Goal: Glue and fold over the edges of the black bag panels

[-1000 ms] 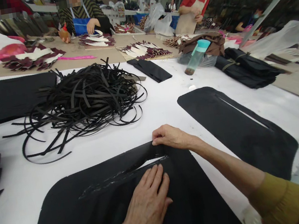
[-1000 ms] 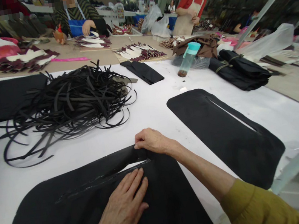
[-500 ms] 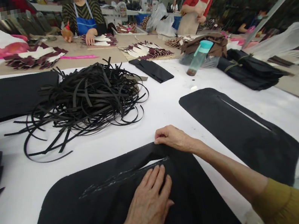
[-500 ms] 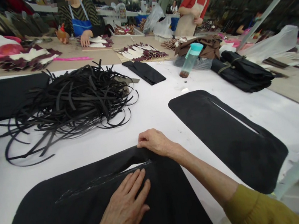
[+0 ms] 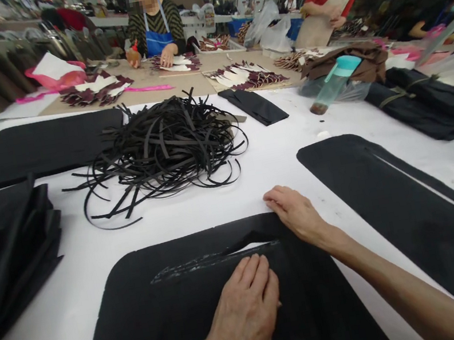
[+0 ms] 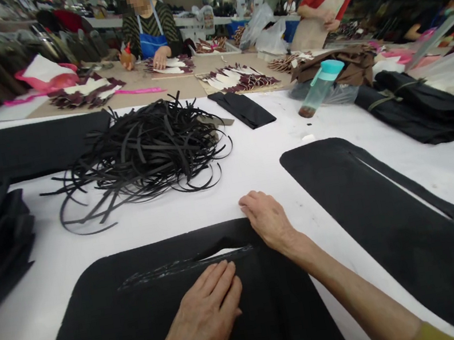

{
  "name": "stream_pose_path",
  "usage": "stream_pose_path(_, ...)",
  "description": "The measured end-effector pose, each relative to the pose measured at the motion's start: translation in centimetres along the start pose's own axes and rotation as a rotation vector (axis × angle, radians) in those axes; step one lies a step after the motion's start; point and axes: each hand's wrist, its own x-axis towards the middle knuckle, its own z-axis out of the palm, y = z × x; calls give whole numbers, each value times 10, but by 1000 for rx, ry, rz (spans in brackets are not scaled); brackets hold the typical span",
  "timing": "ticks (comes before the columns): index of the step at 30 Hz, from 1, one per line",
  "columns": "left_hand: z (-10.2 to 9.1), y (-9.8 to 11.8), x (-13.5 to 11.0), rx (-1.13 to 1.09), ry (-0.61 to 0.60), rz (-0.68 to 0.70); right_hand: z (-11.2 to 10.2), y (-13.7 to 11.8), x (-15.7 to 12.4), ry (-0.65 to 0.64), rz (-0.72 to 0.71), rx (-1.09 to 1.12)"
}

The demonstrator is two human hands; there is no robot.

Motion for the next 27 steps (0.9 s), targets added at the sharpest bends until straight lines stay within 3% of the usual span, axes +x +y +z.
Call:
stream_pose_path(4,-24,-11,-22,148,62,-153,-6,2,-25,172,-13,-76)
stream_pose_path(7,-36,-38,-58,326,72,-292,-8,5,-53,255,-122,-156)
stream_pose_path(10,-33,-73,-98,457,71,-430,-3,11,-79,217,-212,-229)
stream_pose_path(14,-16,-104,-132,493,37,-512,13,21,-96,114,-199,-336)
stream_pose_path(17,-12,-110,-138,470,14,-547,23,26,-96,59,-171,-388)
stream_pose_path(22,-27,-104,-130,378,-109,-633,28,27,-92,52,-160,-443)
stream_pose_path(27,-28,-106,-133,390,-104,-672,28,30,-93,63,-185,-496)
